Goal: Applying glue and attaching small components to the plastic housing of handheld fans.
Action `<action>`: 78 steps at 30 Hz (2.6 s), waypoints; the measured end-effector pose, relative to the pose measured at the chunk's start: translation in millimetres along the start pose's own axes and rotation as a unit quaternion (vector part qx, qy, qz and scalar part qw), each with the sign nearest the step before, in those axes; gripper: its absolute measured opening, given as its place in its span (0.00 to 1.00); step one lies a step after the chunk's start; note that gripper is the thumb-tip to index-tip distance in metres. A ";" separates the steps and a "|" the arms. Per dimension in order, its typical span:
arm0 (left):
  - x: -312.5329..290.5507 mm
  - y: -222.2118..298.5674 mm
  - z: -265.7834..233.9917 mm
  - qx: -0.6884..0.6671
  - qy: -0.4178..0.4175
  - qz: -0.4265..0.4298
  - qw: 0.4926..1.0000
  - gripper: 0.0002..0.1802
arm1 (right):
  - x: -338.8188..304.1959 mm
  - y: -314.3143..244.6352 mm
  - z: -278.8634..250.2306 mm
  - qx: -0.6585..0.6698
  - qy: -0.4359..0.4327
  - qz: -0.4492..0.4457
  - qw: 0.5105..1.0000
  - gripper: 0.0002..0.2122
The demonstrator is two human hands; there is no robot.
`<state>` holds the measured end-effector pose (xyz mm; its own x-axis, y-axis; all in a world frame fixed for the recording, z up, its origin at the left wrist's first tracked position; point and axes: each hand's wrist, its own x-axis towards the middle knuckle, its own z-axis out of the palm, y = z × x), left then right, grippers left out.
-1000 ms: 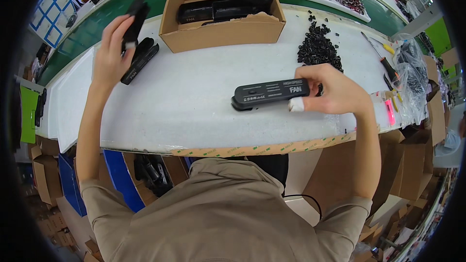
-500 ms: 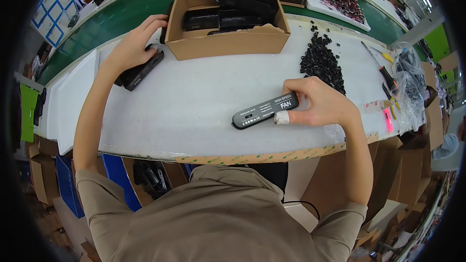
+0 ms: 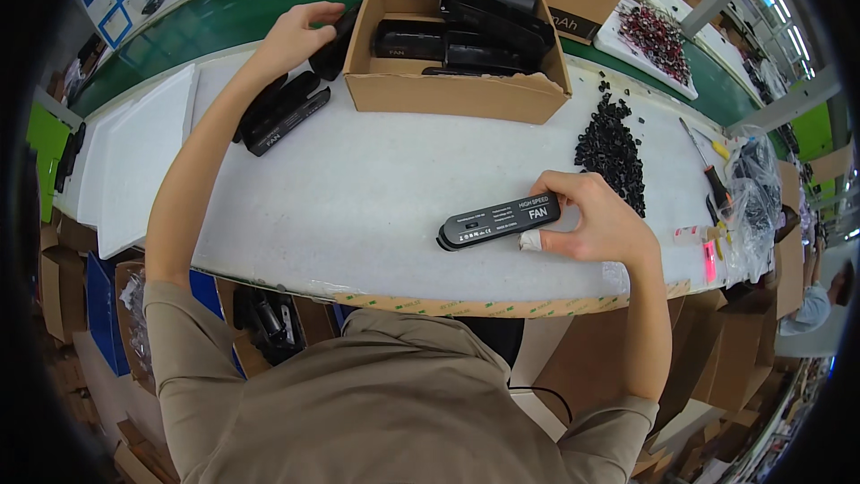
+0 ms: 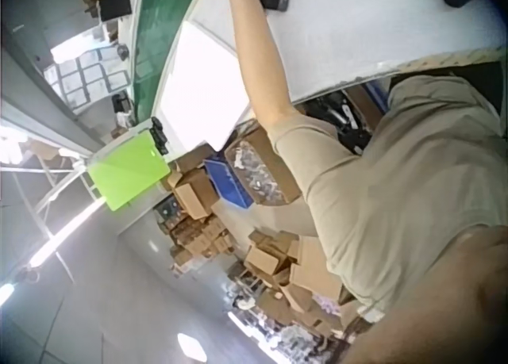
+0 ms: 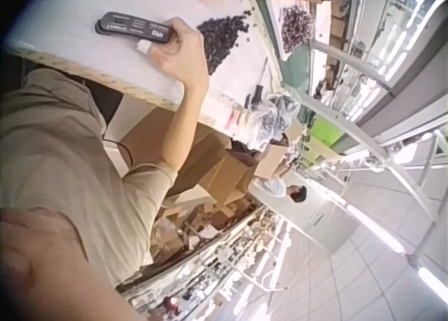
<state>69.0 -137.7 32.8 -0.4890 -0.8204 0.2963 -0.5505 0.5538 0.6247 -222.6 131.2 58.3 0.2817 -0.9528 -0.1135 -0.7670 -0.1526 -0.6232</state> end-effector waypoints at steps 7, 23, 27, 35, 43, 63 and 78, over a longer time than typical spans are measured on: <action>-13.6 29.2 -3.5 0.194 -0.076 -0.034 0.978 0.20 | -0.2 -2.9 1.6 -0.009 0.013 0.010 1.000 0.17; -28.0 46.4 13.1 0.345 -0.006 0.056 0.937 0.25 | -4.6 -1.4 9.8 -0.013 0.045 -0.008 0.999 0.17; -29.6 43.0 0.5 0.291 -0.123 0.004 0.949 0.42 | -6.8 0.2 11.0 -0.004 0.043 -0.014 0.999 0.17; -29.8 23.0 -3.2 0.127 -0.087 0.026 0.988 0.49 | -6.3 3.1 10.7 -0.003 0.046 -0.015 0.999 0.17; -10.8 14.4 16.9 0.243 0.016 0.073 0.967 0.29 | -7.4 4.1 14.6 0.015 0.061 -0.017 0.998 0.18; -138.3 -42.4 -114.7 0.409 -0.001 -0.083 0.909 0.17 | -11.6 14.5 19.1 0.020 0.088 -0.030 0.995 0.17; -168.6 -74.3 -90.5 0.389 0.135 -0.196 0.890 0.44 | -13.5 21.6 23.7 0.026 0.093 -0.047 0.994 0.18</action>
<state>253.6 -53.4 1.8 -0.0339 -0.9187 0.3935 -0.9963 0.0624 0.0599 -229.3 147.0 28.0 0.2360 -0.9677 0.0890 -0.7098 -0.2342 -0.6644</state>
